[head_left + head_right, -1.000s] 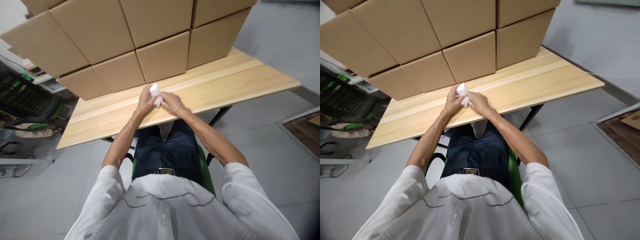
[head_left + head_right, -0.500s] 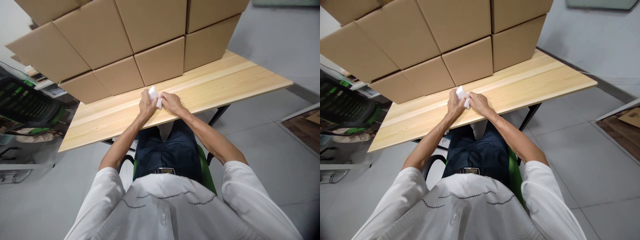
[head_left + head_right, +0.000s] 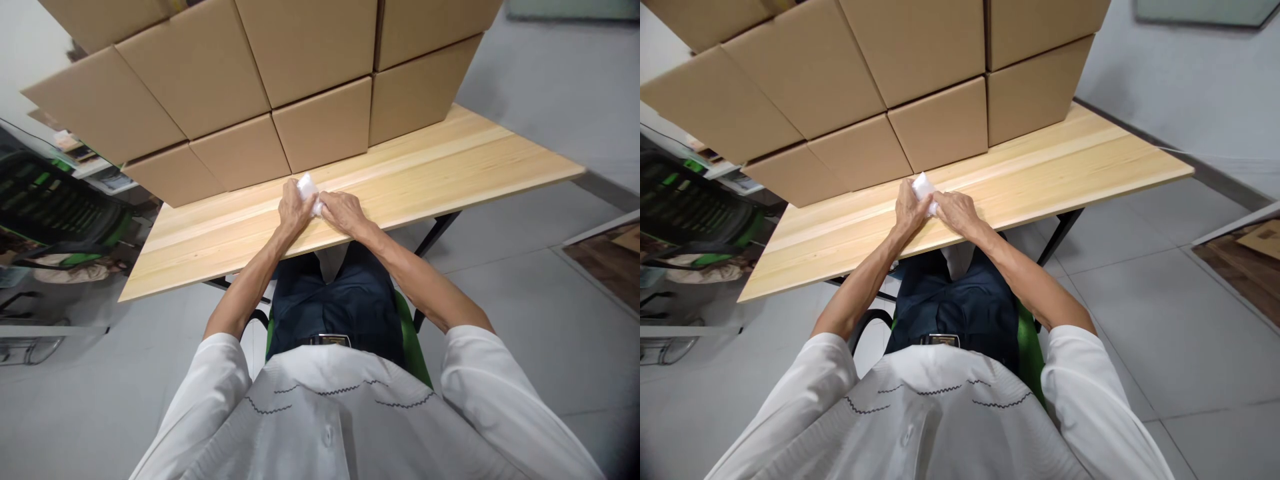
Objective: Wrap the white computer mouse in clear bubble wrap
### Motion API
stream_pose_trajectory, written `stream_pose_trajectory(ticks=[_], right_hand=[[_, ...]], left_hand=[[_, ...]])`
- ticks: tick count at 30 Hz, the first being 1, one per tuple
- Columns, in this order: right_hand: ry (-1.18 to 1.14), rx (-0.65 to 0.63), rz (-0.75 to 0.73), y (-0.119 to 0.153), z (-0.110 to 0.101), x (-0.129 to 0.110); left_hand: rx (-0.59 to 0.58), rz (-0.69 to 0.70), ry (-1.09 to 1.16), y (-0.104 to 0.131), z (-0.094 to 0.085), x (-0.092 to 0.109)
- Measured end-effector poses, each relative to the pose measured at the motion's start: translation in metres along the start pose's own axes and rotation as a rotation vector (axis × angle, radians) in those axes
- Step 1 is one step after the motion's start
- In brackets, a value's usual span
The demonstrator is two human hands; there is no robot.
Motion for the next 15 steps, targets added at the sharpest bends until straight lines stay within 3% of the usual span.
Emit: stream_pose_trajectory(ticks=[8, 15], right_hand=[[0.065, -0.080, 0.081, 0.000, -0.010, -0.004], [0.045, -0.076, 0.039, -0.002, -0.005, -0.003]], left_hand=[[-0.079, 0.149, 0.004, -0.010, -0.002, -0.011], [-0.169, 0.307, 0.109, -0.016, -0.005, -0.020]])
Point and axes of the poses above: each hand's wrist, its own y-axis away from the middle knuckle, its own z-axis out of the palm, x = y × z, the point moved 3 cm from there along -y, towards the middle knuckle, and after that the axes turned 3 degrees about -z, right-handed, at the moved point
